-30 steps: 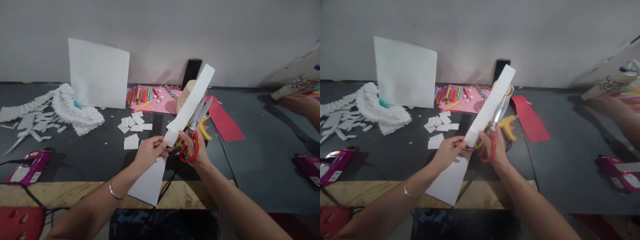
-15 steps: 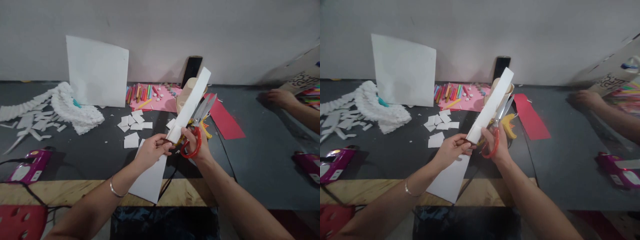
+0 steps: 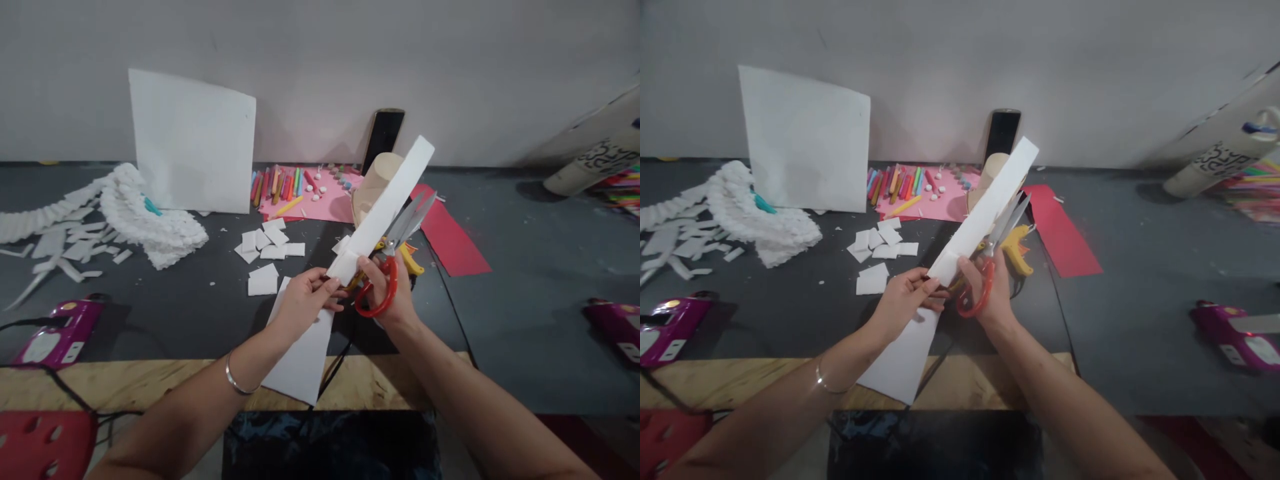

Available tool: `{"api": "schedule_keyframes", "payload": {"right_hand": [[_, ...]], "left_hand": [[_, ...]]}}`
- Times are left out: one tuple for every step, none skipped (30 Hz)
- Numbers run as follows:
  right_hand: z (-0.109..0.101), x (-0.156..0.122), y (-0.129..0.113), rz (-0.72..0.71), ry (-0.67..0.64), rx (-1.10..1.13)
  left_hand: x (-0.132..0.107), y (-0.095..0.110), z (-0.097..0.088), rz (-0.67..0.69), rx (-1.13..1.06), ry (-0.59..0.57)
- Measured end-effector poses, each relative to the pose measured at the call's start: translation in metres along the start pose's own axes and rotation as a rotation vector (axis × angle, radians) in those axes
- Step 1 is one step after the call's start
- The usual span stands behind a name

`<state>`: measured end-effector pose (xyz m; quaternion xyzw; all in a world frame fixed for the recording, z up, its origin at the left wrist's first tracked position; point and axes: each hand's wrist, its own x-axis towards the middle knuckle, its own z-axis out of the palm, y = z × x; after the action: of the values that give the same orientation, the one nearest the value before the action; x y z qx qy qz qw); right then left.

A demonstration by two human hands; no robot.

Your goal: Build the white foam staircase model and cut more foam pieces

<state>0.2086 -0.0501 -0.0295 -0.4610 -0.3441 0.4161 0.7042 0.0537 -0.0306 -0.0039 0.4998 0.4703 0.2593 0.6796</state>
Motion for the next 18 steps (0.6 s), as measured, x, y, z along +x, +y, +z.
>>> {"api": "schedule_keyframes", "payload": {"right_hand": [[0.000, 0.000, 0.000, -0.002, 0.002, -0.006], [0.000, -0.001, 0.000, -0.003, 0.005, -0.013], [0.000, -0.001, 0.001, -0.003, 0.009, -0.021], [0.000, -0.002, 0.001, -0.005, 0.016, -0.029], [0.000, -0.002, 0.001, -0.008, 0.023, -0.034], [-0.001, -0.002, 0.002, -0.014, 0.029, -0.033], [-0.001, -0.001, 0.002, -0.019, 0.033, -0.027], [-0.001, -0.001, 0.003, -0.019, 0.033, -0.015], [-0.001, 0.000, 0.004, -0.012, 0.031, 0.001], [-0.002, 0.001, 0.004, -0.001, 0.027, 0.018], [-0.002, 0.001, 0.004, 0.012, 0.021, 0.037], [-0.003, 0.002, 0.004, 0.028, 0.014, 0.056], [-0.003, 0.003, 0.003, 0.042, 0.009, 0.072], [-0.003, 0.004, 0.002, 0.054, 0.007, 0.087], [-0.002, 0.004, 0.002, 0.063, 0.006, 0.098], [-0.002, 0.005, 0.001, 0.071, 0.006, 0.107], [-0.001, 0.005, 0.000, 0.078, 0.006, 0.112], [-0.001, 0.005, -0.001, 0.085, 0.008, 0.114]], "left_hand": [[0.000, 0.000, 0.000, 0.006, -0.008, 0.014], [0.000, -0.001, 0.001, 0.012, -0.017, 0.026], [0.000, -0.001, 0.002, 0.016, -0.026, 0.037], [0.000, 0.000, 0.002, 0.018, -0.034, 0.045], [-0.001, 0.000, 0.003, 0.017, -0.040, 0.047], [-0.001, 0.001, 0.003, 0.015, -0.043, 0.048], [-0.001, 0.002, 0.004, 0.014, -0.045, 0.050], [-0.002, 0.003, 0.004, 0.015, -0.047, 0.050], [-0.002, 0.004, 0.005, 0.019, -0.051, 0.050], [-0.003, 0.005, 0.005, 0.025, -0.056, 0.047], [-0.003, 0.006, 0.006, 0.030, -0.062, 0.039], [-0.004, 0.007, 0.007, 0.034, -0.068, 0.030], [-0.004, 0.008, 0.007, 0.036, -0.074, 0.019], [-0.005, 0.009, 0.008, 0.034, -0.080, 0.011], [-0.006, 0.010, 0.009, 0.029, -0.085, 0.008], [-0.007, 0.011, 0.009, 0.022, -0.089, 0.009], [-0.007, 0.012, 0.009, 0.015, -0.093, 0.013], [-0.008, 0.013, 0.010, 0.009, -0.096, 0.017]]}}
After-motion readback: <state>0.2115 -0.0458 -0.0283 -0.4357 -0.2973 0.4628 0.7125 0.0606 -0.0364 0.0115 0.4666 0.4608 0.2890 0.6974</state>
